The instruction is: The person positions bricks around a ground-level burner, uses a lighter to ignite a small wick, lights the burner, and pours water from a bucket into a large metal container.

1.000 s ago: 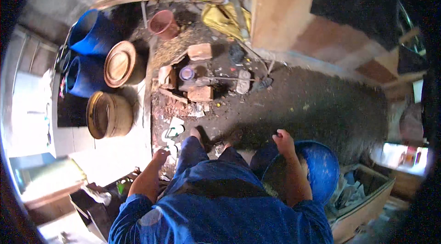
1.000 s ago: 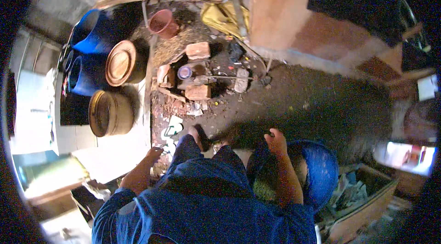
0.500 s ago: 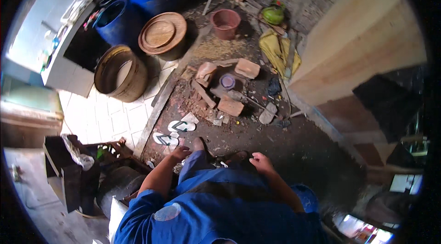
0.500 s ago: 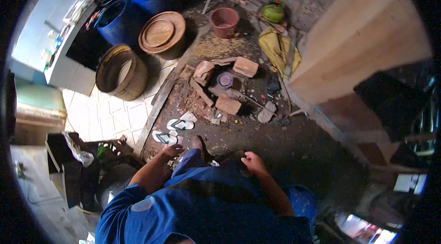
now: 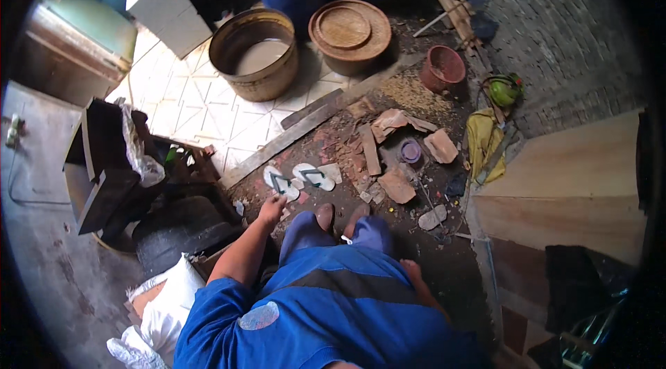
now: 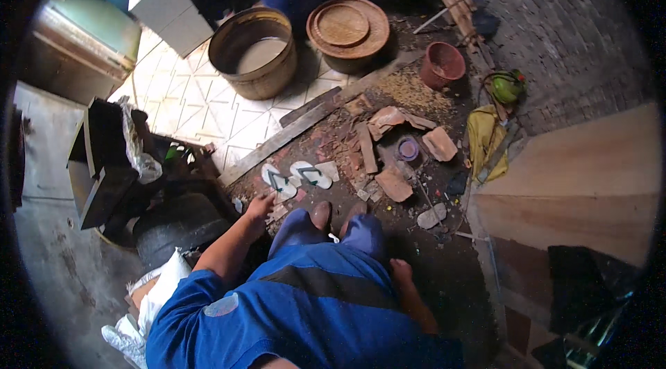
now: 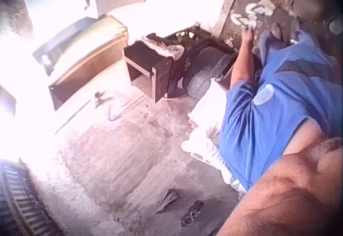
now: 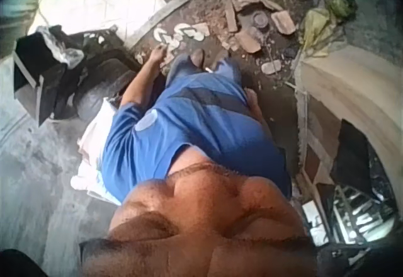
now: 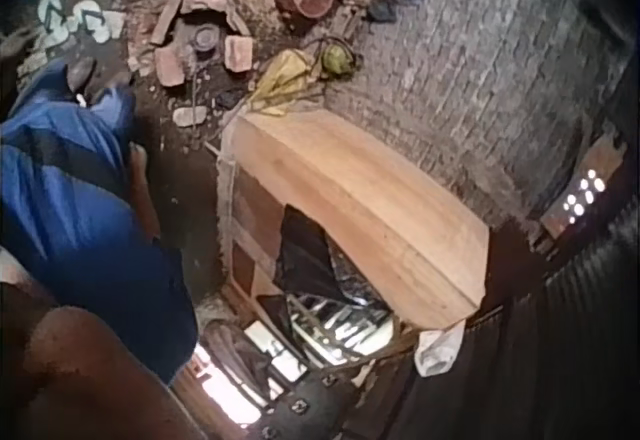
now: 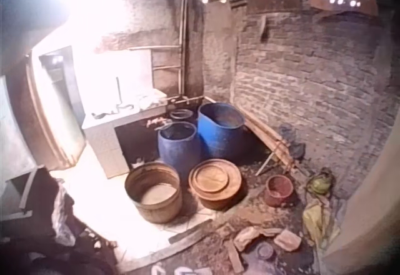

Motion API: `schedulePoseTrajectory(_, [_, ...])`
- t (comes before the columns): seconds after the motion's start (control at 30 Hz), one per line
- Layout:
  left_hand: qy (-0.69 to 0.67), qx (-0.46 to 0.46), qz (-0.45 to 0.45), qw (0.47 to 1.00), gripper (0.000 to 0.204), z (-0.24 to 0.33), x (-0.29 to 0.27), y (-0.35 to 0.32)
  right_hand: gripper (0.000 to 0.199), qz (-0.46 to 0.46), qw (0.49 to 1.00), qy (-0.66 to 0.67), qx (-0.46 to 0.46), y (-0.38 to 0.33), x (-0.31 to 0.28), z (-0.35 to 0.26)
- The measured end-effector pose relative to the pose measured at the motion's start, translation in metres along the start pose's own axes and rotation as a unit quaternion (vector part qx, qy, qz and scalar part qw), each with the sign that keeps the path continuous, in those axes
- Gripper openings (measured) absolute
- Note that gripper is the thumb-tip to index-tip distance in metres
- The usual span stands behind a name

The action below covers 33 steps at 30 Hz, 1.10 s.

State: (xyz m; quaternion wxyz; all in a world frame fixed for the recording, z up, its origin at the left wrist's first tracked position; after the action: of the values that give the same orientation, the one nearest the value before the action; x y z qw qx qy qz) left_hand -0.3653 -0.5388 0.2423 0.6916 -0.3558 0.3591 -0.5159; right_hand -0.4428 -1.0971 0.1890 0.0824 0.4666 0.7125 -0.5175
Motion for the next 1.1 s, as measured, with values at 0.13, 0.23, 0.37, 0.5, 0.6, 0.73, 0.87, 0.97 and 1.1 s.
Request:
schedulePoseTrajectory(0.13, [-0.297, 0.02, 0.06, 0.953, 0.035, 0.031, 0.007, -0.009, 0.025, -0.035, 0.95, 0.236, 0.204, 0.035, -0.044, -0.101])
schedulePoseTrajectory(0.23, [-0.217, 0.117, 0.208, 0.946, 0.046, 0.075, 0.008, -0.021, 0.032, -0.048, 0.946, 0.235, 0.219, 0.08, -0.075, -0.144])
schedulePoseTrajectory(0.37, [-0.003, 0.213, 0.383, 0.899, 0.052, 0.109, 0.001, -0.035, 0.03, -0.069, 0.952, 0.245, 0.169, 0.147, -0.098, -0.201])
schedulePoseTrajectory(0.5, [0.263, 0.205, 0.378, 0.864, 0.057, 0.111, -0.002, -0.049, 0.03, -0.058, 0.95, 0.293, 0.094, 0.203, -0.111, -0.243])
schedulePoseTrajectory(0.6, [0.388, 0.127, 0.34, 0.847, 0.066, 0.079, -0.001, -0.048, 0.03, -0.081, 0.94, 0.32, 0.085, 0.226, -0.111, -0.256])
schedulePoseTrajectory(0.73, [0.417, 0.027, 0.262, 0.87, 0.058, 0.068, 0.0, -0.046, 0.032, -0.125, 0.939, 0.285, 0.146, 0.239, -0.11, -0.234])
schedulePoseTrajectory(0.87, [0.409, 0.005, 0.27, 0.872, 0.045, 0.054, -0.008, -0.04, 0.029, -0.159, 0.941, 0.21, 0.214, 0.249, -0.105, -0.199])
schedulePoseTrajectory(0.97, [0.419, -0.036, 0.266, 0.867, 0.042, 0.043, -0.027, -0.037, 0.023, -0.131, 0.955, 0.132, 0.231, 0.245, -0.113, -0.232])
schedulePoseTrajectory(1.1, [0.447, -0.054, 0.241, 0.86, 0.037, 0.025, -0.05, -0.01, 0.022, -0.124, 0.962, 0.131, 0.206, 0.28, -0.123, -0.279])
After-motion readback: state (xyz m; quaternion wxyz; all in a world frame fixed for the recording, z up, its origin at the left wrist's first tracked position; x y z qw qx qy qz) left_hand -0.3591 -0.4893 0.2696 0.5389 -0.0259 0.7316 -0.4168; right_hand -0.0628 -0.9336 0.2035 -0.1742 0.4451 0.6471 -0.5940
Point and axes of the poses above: each hand's wrist, its own y-axis towards the middle knuckle, its own x-axis out of the palm, z = x × y, the point moved 3 cm from there along y, towards the middle knuckle
